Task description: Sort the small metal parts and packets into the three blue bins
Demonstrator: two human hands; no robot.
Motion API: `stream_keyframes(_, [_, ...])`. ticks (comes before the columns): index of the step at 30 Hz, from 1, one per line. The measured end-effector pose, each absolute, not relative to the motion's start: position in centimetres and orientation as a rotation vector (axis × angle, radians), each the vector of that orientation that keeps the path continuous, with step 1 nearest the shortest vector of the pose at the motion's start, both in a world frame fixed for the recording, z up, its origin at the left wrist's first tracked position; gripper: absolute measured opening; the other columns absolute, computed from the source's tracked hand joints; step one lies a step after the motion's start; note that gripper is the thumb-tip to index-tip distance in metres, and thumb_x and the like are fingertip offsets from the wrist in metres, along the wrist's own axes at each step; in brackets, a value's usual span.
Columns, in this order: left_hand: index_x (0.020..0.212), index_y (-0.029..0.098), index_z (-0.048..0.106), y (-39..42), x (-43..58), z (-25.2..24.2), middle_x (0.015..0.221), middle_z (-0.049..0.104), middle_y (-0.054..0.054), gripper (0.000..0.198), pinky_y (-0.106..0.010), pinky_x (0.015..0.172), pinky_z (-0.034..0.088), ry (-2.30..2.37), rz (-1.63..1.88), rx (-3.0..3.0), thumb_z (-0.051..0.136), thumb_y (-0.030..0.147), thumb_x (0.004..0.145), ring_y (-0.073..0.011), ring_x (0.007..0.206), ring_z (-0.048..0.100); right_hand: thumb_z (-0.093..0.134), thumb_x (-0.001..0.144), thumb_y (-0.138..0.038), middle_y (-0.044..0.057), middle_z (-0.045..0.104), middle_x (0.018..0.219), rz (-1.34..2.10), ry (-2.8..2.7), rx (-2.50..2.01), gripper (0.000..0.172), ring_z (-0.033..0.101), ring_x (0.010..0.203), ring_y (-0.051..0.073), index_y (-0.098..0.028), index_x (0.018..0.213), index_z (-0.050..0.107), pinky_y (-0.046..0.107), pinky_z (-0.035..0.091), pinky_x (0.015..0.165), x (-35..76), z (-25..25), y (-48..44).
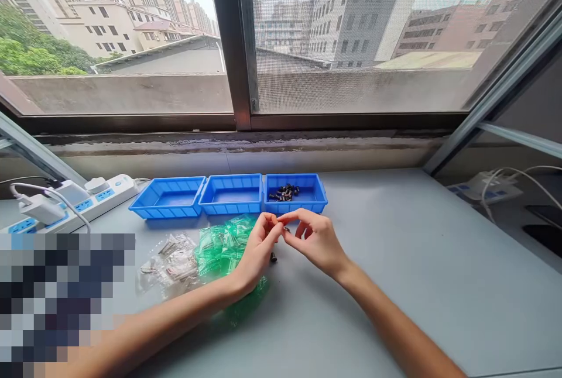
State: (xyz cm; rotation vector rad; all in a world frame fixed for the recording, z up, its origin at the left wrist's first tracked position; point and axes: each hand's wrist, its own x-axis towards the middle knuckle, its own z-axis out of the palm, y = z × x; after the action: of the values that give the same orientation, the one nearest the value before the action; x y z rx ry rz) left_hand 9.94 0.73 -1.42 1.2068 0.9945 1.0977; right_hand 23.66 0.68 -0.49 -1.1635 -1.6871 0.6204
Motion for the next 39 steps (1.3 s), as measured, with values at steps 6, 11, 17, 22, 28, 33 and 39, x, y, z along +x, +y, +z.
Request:
stream_keyframes(6, [0.074, 0.021, 0.042, 0.8, 9.9, -1.6, 0.068, 0.038, 0.004, 0.030, -0.026, 0.060, 0.030, 1.006, 1.060, 1.188, 0.049, 0.050, 0.080, -0.0127, 0.064, 0.033, 0.063, 0.077, -0.028, 0.002, 0.072, 0.077, 0.639, -1.668, -1.143, 0.011, 0.054, 0.045, 0.010, -0.023, 0.079, 0.073, 0.023, 0.044, 0.040, 23.5, -0.2, 0.6])
stream_keyframes(11, [0.072, 0.021, 0.044, 0.9, 9.8, -2.0, 0.070, 0.040, 0.002, 0.031, -0.026, 0.062, 0.030, 1.022, 1.054, 1.239, 0.046, 0.050, 0.082, -0.0136, 0.066, 0.035, 0.063, 0.079, -0.035, 0.003, 0.070, 0.077, 0.725, -1.638, -1.147, 0.017, 0.053, 0.043, 0.010, -0.022, 0.082, 0.074, 0.024, 0.046, 0.039, 23.7, -0.5, 0.7])
stream_keyframes(17, [0.079, 0.022, 0.043, 0.8, 9.8, -1.8, 0.073, 0.041, 0.002, 0.024, -0.026, 0.063, 0.031, 1.035, 1.059, 1.186, 0.041, 0.044, 0.086, -0.0140, 0.066, 0.035, 0.064, 0.081, -0.050, 0.003, 0.069, 0.073, 0.784, -1.564, -1.171, 0.031, 0.054, 0.042, 0.010, -0.020, 0.083, 0.074, 0.025, 0.047, 0.040, 24.1, -0.5, 1.0])
stream_keyframes(22, [0.080, 0.022, 0.043, 0.9, 10.0, -1.6, 0.076, 0.045, 0.001, 0.015, -0.027, 0.065, 0.033, 1.047, 1.093, 1.140, 0.038, 0.035, 0.085, -0.0144, 0.068, 0.038, 0.065, 0.074, -0.062, 0.001, 0.062, 0.053, 0.732, -1.407, -1.271, 0.045, 0.054, 0.041, 0.013, -0.018, 0.080, 0.074, 0.026, 0.046, 0.038, 24.7, -0.5, 1.7])
stream_keyframes(28, [0.079, 0.022, 0.043, 0.9, 10.1, -1.5, 0.074, 0.046, 0.001, 0.013, -0.027, 0.066, 0.034, 1.060, 1.087, 1.116, 0.037, 0.032, 0.084, -0.0147, 0.066, 0.038, 0.072, 0.066, -0.058, 0.002, 0.063, 0.050, 0.628, -1.238, -1.396, 0.040, 0.057, 0.041, 0.016, -0.018, 0.073, 0.075, 0.028, 0.050, 0.042, 25.6, -1.1, 2.6])
stream_keyframes(33, [0.077, 0.022, 0.043, 1.0, 10.1, -1.5, 0.073, 0.046, 0.001, 0.014, -0.027, 0.065, 0.034, 1.058, 1.097, 1.121, 0.040, 0.035, 0.082, -0.0148, 0.065, 0.038, 0.072, 0.065, -0.055, 0.004, 0.066, 0.055, 0.612, -1.188, -1.421, 0.036, 0.057, 0.040, 0.016, -0.018, 0.069, 0.073, 0.028, 0.050, 0.040, 25.9, -1.2, 2.8])
stream_keyframes(39, [0.078, 0.022, 0.043, 1.1, 10.1, -1.6, 0.073, 0.045, 0.001, 0.013, -0.026, 0.065, 0.034, 1.057, 1.098, 1.118, 0.039, 0.034, 0.082, -0.0144, 0.065, 0.038, 0.073, 0.064, -0.051, 0.001, 0.060, 0.047, 0.671, -1.167, -1.431, 0.035, 0.058, 0.041, 0.017, -0.017, 0.071, 0.073, 0.028, 0.050, 0.040, 25.9, -1.1, 2.8])
